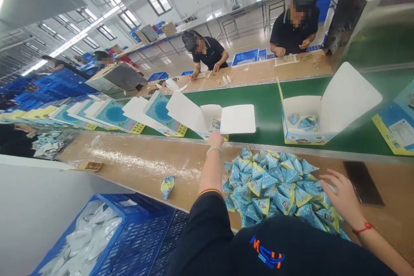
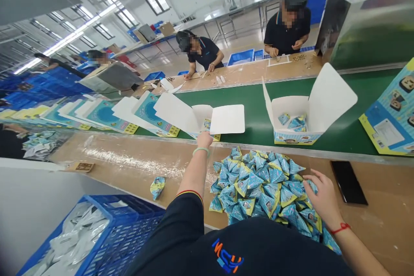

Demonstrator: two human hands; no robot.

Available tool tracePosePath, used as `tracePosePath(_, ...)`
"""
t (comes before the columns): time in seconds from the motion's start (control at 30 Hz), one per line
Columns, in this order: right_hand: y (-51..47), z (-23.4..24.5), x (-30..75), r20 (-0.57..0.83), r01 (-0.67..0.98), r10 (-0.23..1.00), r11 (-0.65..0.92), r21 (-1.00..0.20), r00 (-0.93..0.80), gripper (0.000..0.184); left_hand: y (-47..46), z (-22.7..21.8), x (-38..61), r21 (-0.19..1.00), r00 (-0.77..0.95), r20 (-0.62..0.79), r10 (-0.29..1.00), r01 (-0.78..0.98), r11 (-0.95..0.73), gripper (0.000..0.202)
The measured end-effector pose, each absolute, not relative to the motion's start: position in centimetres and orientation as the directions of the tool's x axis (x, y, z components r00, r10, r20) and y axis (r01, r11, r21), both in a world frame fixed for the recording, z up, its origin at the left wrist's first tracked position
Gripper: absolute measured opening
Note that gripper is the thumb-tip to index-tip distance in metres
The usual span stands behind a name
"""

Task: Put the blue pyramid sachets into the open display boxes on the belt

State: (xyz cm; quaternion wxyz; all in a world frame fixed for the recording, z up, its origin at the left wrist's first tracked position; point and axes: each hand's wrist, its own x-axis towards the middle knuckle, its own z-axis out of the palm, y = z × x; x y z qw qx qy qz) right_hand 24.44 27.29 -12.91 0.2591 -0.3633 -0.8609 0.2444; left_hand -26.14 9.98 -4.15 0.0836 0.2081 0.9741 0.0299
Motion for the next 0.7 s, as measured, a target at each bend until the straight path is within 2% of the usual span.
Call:
tracePosePath(0.2,28.4,-16.8,22.9,0.139,0.549,0.727,0.616,-0.564,-0.673,0.048,7.2,-8.5,-21.4,0.056,-0.855,-0.09,0.511,0.508,0.86,0.034)
tracePosePath(0.33,29.9,-19.1,20.7,-0.062,0.672,0.744,0.561,-0.483,-0.666,0.067,7.3,-9.5,-20.1,0.063,-0.857,-0.065,0.511,0.507,0.859,0.035)
tracePosePath(0.47,30.8,-19.8,18.9,-0.262,0.76,0.729,0.518,-0.393,-0.633,0.064,8.0,-9.2,-21.4,0.078,-0.867,-0.04,0.497,0.493,0.867,0.032)
tracePosePath(0.7,30.5,-18.6,18.2,-0.306,0.788,0.735,0.498,-0.362,-0.605,0.06,9.5,-8.1,-26.7,0.122,-0.9,0.002,0.436,0.433,0.893,0.029)
